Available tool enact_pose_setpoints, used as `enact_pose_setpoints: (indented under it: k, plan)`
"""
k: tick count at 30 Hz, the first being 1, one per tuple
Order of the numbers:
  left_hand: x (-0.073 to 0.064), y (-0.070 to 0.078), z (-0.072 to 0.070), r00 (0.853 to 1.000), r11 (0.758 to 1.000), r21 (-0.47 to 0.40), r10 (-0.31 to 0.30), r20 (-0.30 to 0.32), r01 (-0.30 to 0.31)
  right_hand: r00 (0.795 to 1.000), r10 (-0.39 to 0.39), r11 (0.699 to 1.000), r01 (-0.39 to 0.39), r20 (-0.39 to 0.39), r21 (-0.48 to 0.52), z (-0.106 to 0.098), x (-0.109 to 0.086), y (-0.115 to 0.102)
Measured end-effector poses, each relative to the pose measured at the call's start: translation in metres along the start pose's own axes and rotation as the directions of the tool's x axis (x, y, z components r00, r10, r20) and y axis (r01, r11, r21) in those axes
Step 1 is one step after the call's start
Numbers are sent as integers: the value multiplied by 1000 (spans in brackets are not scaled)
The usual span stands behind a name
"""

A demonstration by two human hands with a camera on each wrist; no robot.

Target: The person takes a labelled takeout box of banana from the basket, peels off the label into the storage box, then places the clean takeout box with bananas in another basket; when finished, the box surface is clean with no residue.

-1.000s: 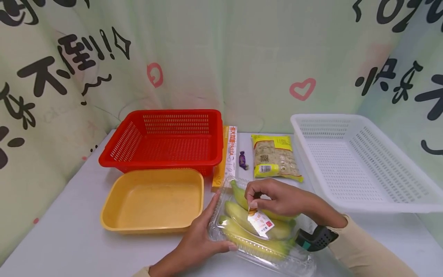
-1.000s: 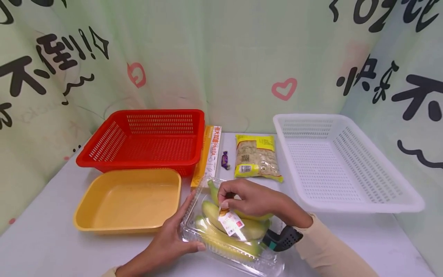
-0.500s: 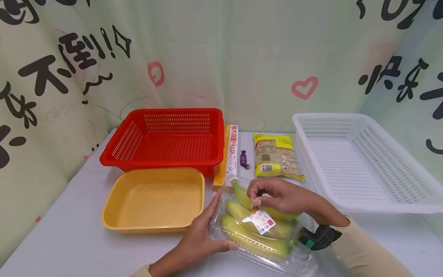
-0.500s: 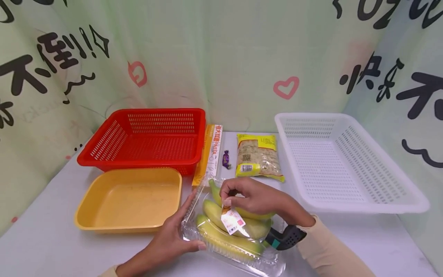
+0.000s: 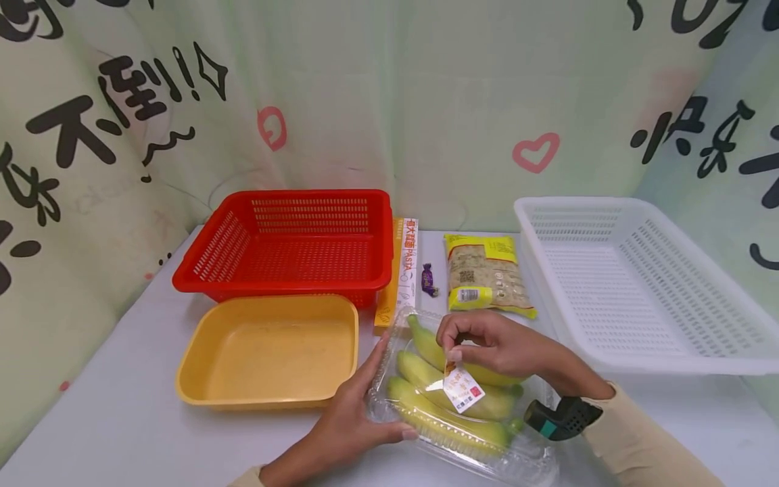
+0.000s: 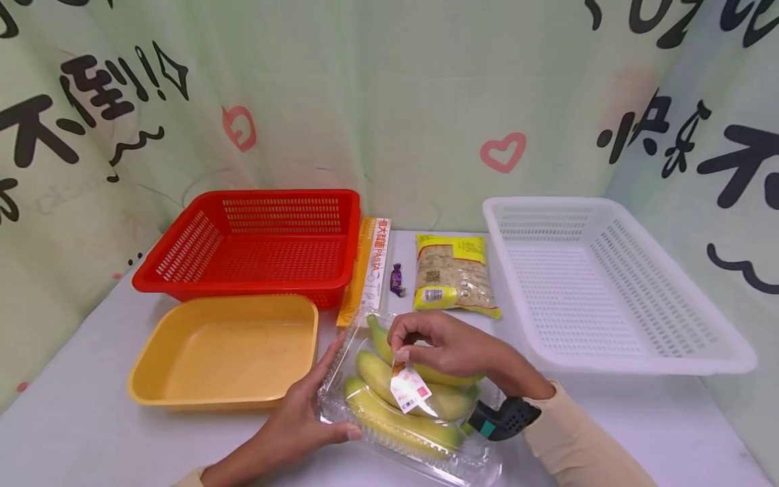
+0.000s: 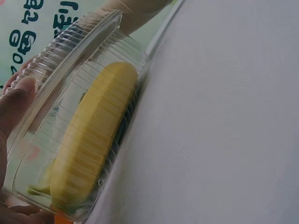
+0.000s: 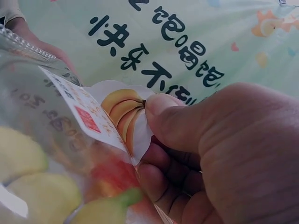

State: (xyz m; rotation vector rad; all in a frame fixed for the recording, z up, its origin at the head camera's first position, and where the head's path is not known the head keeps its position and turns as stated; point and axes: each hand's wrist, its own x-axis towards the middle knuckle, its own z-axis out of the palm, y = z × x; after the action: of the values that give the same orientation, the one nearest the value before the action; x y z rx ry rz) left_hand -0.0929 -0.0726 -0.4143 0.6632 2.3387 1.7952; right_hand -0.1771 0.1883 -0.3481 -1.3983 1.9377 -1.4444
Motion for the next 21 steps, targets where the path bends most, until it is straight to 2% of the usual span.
enact_pose_setpoints:
  k: [10,21]
  plan:
    - [0,1,-1,1000,1000,0,14,8,-14,1000,-11,1000,11,-17,20,-1,-2,6]
    - [1,1,-2,1000,1000,16,2,15,-2,999,5,998,-2,-42,64,-1,-5,5]
